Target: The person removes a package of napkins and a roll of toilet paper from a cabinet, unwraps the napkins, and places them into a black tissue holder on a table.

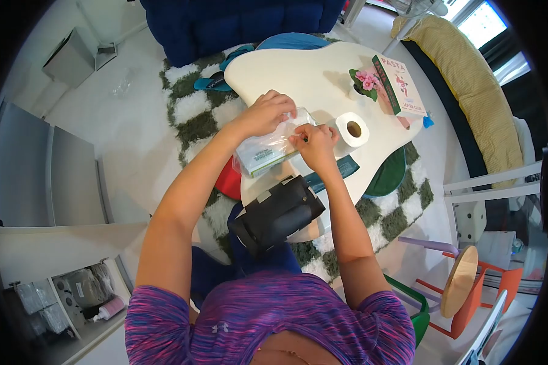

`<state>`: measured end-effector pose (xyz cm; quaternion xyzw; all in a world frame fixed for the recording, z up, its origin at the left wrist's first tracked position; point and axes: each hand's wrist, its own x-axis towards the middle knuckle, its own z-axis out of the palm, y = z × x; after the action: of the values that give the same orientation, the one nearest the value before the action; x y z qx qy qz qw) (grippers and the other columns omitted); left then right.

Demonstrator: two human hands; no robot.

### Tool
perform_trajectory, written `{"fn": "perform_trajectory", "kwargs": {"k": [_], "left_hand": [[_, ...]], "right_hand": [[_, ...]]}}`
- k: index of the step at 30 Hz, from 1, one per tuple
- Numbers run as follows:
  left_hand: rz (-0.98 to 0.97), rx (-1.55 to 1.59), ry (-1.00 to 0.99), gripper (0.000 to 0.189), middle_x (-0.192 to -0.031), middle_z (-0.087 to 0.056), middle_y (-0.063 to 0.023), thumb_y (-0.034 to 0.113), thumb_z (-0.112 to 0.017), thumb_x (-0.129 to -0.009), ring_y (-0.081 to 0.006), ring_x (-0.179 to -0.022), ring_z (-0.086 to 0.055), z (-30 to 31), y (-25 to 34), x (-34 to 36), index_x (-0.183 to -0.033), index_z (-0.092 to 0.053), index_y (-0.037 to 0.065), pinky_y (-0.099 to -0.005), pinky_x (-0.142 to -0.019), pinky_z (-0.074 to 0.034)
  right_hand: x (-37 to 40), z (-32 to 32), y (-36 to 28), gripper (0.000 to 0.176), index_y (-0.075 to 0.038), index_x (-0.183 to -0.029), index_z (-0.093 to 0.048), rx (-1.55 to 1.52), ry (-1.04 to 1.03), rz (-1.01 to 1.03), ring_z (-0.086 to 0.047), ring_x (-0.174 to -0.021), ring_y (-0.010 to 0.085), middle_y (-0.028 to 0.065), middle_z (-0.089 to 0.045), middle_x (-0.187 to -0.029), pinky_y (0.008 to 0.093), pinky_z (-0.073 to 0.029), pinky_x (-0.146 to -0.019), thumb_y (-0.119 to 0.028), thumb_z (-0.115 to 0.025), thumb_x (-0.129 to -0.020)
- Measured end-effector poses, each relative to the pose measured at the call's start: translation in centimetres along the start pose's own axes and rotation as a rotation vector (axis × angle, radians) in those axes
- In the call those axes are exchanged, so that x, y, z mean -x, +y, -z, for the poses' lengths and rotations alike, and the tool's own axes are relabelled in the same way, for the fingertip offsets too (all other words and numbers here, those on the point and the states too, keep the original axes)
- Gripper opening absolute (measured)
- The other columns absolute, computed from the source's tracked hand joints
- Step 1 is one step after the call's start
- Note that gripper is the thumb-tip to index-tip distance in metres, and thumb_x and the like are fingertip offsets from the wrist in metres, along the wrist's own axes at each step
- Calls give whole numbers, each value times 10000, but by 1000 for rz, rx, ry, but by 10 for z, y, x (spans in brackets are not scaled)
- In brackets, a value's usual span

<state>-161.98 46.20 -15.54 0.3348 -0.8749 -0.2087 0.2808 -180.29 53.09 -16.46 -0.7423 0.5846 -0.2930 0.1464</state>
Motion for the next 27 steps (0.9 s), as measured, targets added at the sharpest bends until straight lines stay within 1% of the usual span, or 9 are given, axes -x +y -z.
{"fn": "perform_trajectory", "kwargs": {"k": [6,7,10,11,14,20,24,25,27], "left_hand": [[-81,-211,-142,292,-1236,-565,-16,25,-559,-756,-302,-1186,-421,-9,1,1,-960,-698,181,-425,-990,-333],[-101,-258,-132,211,-1211,-568,-17,81,-592,-776,-280,-1175,-427,-5,3,2,-932,-698,175,-415,-992,-329],[-34,-226,-185,112,-1204,-558,-27,98,-635,-772,-270,-1203,-403,7,3,-1,-871,-679,125,-428,-1006,-325],[-40,-200,-117,76,-1121,-587,-24,149,-661,-776,-255,-1161,-432,7,7,0,-840,-662,107,-406,-983,-350],[14,-193,-21,77,-1049,-606,-35,122,-651,-782,-264,-1077,-482,-2,6,5,-853,-657,90,-380,-927,-396],[282,-155,255,81,-948,-609,-81,84,-626,-804,-308,-913,-545,0,-35,15,-874,-632,45,-370,-838,-442],[346,234,48,118,-979,-646,-117,120,-580,-856,-295,-861,-610,9,-24,14,-926,-650,57,-371,-797,-473],[311,303,61,125,-1029,-647,-132,136,-582,-871,-291,-869,-633,10,-18,15,-940,-649,56,-366,-772,-489],[320,277,145,160,-997,-643,-129,180,-599,-865,-280,-879,-611,17,1,19,-940,-636,44,-377,-792,-475]], "right_hand": [[-7,5,4,160,-95,-827,-691,123,-72,170,-513,-959,301,83,-634,-749,508,-237,-979,-250,-669,-793],[-8,4,7,166,-101,-819,-687,73,-33,215,-515,-962,300,76,-633,-754,509,-242,-977,-264,-656,-806],[-8,5,3,160,-107,-815,-687,15,-161,44,-517,-962,297,69,-635,-755,500,-244,-972,-264,-652,-813],[-7,6,-1,143,-109,-819,-686,49,-171,-1,-519,-961,286,60,-634,-750,481,-235,-982,-249,-653,-816],[-6,-7,-4,93,-111,-810,-683,24,-70,48,-519,-965,277,52,-625,-744,468,-219,-999,-199,-658,-795],[23,-4,-14,20,-123,-756,-656,-72,-20,387,-511,-962,250,14,-605,-798,470,-209,-1011,-105,-652,-749],[25,-1,-7,25,-131,-798,-648,-110,-10,281,-511,-972,222,-13,-606,-815,460,-212,-1017,-110,-637,-795],[20,0,-6,69,-121,-860,-643,-110,-19,243,-518,-959,215,-9,-612,-824,452,-216,-1016,-131,-649,-791],[12,2,-9,127,-109,-892,-637,-170,-39,219,-523,-954,218,3,-615,-829,446,-220,-1013,-146,-661,-773]]}}
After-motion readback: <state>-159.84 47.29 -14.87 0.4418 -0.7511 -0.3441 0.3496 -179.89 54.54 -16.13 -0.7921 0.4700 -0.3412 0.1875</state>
